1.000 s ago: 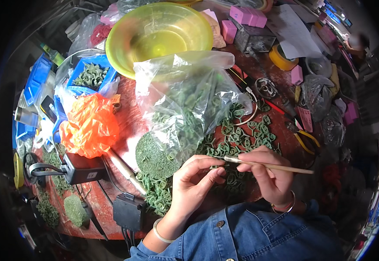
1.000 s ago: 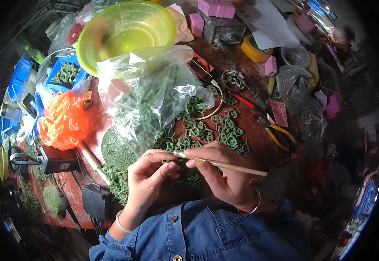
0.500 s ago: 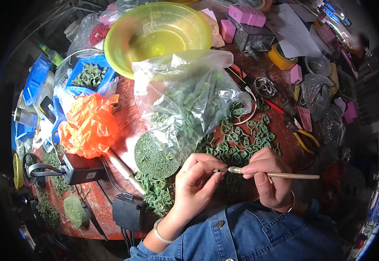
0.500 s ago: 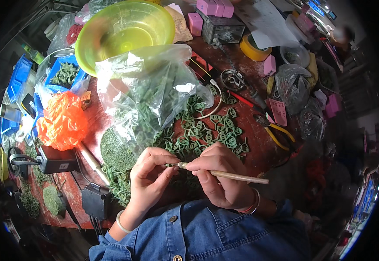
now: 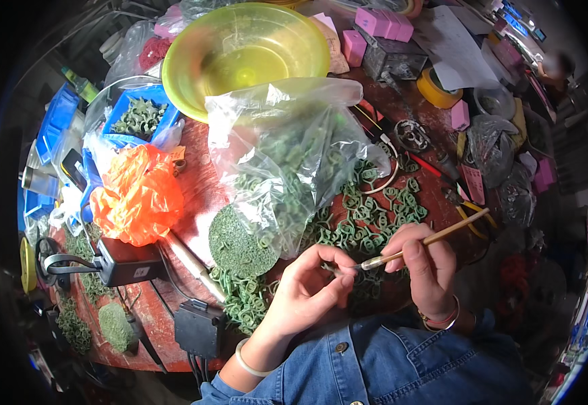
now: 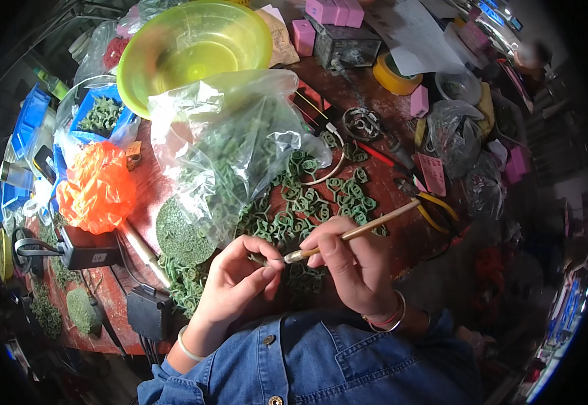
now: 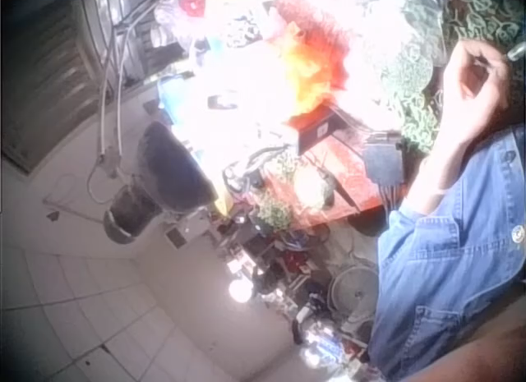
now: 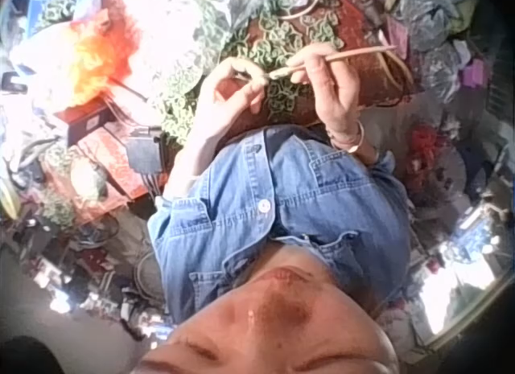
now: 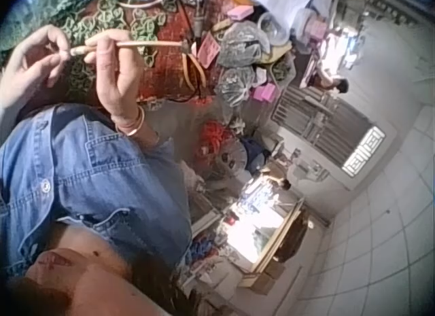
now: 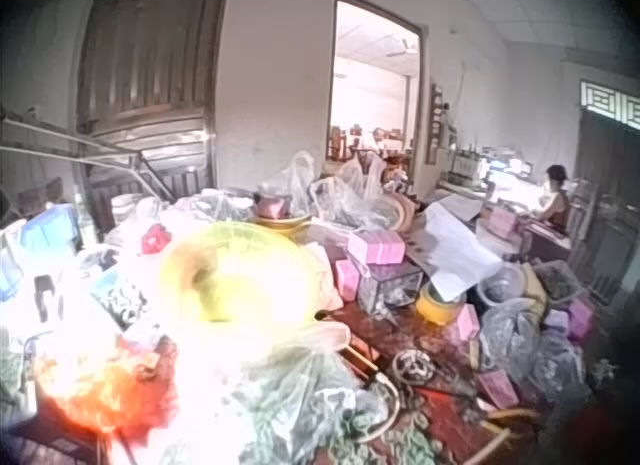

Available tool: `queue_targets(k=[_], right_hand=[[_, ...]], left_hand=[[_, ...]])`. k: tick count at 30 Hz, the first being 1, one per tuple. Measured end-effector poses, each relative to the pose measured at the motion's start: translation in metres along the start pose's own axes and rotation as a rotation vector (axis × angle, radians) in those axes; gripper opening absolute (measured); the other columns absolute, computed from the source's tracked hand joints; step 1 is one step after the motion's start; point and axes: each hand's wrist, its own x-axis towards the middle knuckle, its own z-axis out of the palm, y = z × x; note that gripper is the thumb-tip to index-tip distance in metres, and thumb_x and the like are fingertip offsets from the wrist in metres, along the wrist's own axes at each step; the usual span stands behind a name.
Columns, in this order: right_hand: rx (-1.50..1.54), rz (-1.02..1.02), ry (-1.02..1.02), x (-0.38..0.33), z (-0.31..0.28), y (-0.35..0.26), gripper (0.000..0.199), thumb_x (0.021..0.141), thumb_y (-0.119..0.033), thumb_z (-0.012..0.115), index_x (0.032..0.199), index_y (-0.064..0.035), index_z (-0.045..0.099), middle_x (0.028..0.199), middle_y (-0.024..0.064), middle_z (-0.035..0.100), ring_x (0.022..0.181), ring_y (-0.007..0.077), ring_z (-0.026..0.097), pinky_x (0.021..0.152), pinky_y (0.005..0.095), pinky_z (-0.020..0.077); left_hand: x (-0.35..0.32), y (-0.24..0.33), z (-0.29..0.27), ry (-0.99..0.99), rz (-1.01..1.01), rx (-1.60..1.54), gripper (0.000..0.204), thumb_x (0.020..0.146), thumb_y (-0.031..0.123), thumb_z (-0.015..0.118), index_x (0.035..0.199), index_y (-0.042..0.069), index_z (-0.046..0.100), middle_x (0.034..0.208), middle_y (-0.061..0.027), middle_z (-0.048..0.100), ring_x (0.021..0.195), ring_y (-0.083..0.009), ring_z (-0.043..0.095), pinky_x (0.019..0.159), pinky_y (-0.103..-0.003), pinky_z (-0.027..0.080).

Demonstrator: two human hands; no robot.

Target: The recorder is assembling small green circular floral or craft components using a thin wooden stick/tool to apply glue or position parts on a red workbench.

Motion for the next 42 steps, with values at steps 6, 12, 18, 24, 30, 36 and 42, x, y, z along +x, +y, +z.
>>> queue_targets(k=[6, 12, 18, 24, 30, 36, 42], right_hand=[[0.107, 0.087, -0.077, -0.001, 0.003, 0.001, 0.025, 0.103, -0.016, 0.045, 0.095, 0.0027, 0.061, 0.085, 0.0078, 0.063, 0.064, 0.0089, 0.06, 0.061, 0.021, 0.0489], [-0.141, 0.034, 0.017, 0.018, 0.006, 0.016, 0.013, 0.098, -0.009, 0.051, 0.099, 0.0002, 0.06, 0.087, 0.0106, 0.065, 0.067, 0.0167, 0.062, 0.064, 0.0266, 0.0508], [-0.679, -0.279, -0.26, 0.028, 0.015, 0.036, 0.026, 0.078, 0.004, 0.064, 0.102, -0.0025, 0.058, 0.092, 0.0118, 0.061, 0.088, 0.0297, 0.058, 0.081, 0.0393, 0.0482], [-0.618, -0.201, -0.241, 0.024, 0.013, 0.039, 0.029, 0.076, 0.002, 0.065, 0.103, -0.0017, 0.056, 0.096, 0.0135, 0.06, 0.093, 0.0312, 0.057, 0.084, 0.041, 0.0467], [-0.685, -0.289, -0.313, 0.033, 0.023, 0.034, 0.029, 0.077, 0.001, 0.064, 0.104, -0.0019, 0.056, 0.091, 0.0122, 0.061, 0.089, 0.0305, 0.059, 0.081, 0.0403, 0.0475], [-0.673, -0.256, -0.108, 0.026, 0.028, 0.017, 0.022, 0.077, 0.002, 0.065, 0.098, -0.0056, 0.064, 0.087, 0.0131, 0.064, 0.085, 0.0325, 0.062, 0.078, 0.0421, 0.0501], [-0.414, 0.029, -0.062, 0.007, 0.022, -0.014, 0.016, 0.08, 0.009, 0.06, 0.093, -0.0017, 0.059, 0.085, 0.0093, 0.061, 0.078, 0.0187, 0.061, 0.071, 0.0287, 0.0469]], left_hand=[[-0.003, -0.003, -0.005, 0.092, 0.039, 0.157, 0.003, 0.091, 0.001, 0.06, 0.093, -0.001, 0.059, 0.075, -0.0006, 0.056, 0.052, -0.0018, 0.043, 0.044, -0.018, 0.03], [0.0, -0.006, -0.01, 0.268, 0.026, 0.049, 0.013, 0.094, 0.007, 0.06, 0.082, 0.005, 0.054, 0.066, 0.0018, 0.051, 0.049, -0.0023, 0.038, 0.043, -0.018, 0.026], [0.003, -0.006, -0.008, 0.267, -0.067, -0.022, 0.014, 0.094, 0.012, 0.064, 0.092, 0.008, 0.051, 0.067, 0.0028, 0.048, 0.05, -0.0024, 0.038, 0.043, -0.018, 0.026], [0.006, -0.005, -0.007, 0.265, -0.042, -0.01, 0.015, 0.093, 0.01, 0.064, 0.095, 0.007, 0.05, 0.07, 0.0003, 0.054, 0.051, -0.0053, 0.044, 0.044, -0.019, 0.033], [0.004, -0.004, -0.014, 0.256, -0.025, 0.017, 0.013, 0.093, 0.009, 0.064, 0.094, 0.006, 0.052, 0.072, -0.0017, 0.057, 0.055, -0.0071, 0.05, 0.048, -0.02, 0.038], [0.004, -0.01, -0.011, 0.247, -0.015, 0.064, 0.012, 0.091, 0.008, 0.066, 0.097, 0.008, 0.057, 0.082, 0.0006, 0.059, 0.067, -0.0063, 0.055, 0.056, -0.021, 0.046], [0.009, -0.026, -0.012, 0.072, 0.133, 0.018, 0.012, 0.093, 0.011, 0.063, 0.098, 0.008, 0.052, 0.086, 0.0038, 0.056, 0.071, -0.002, 0.054, 0.059, -0.018, 0.044]])
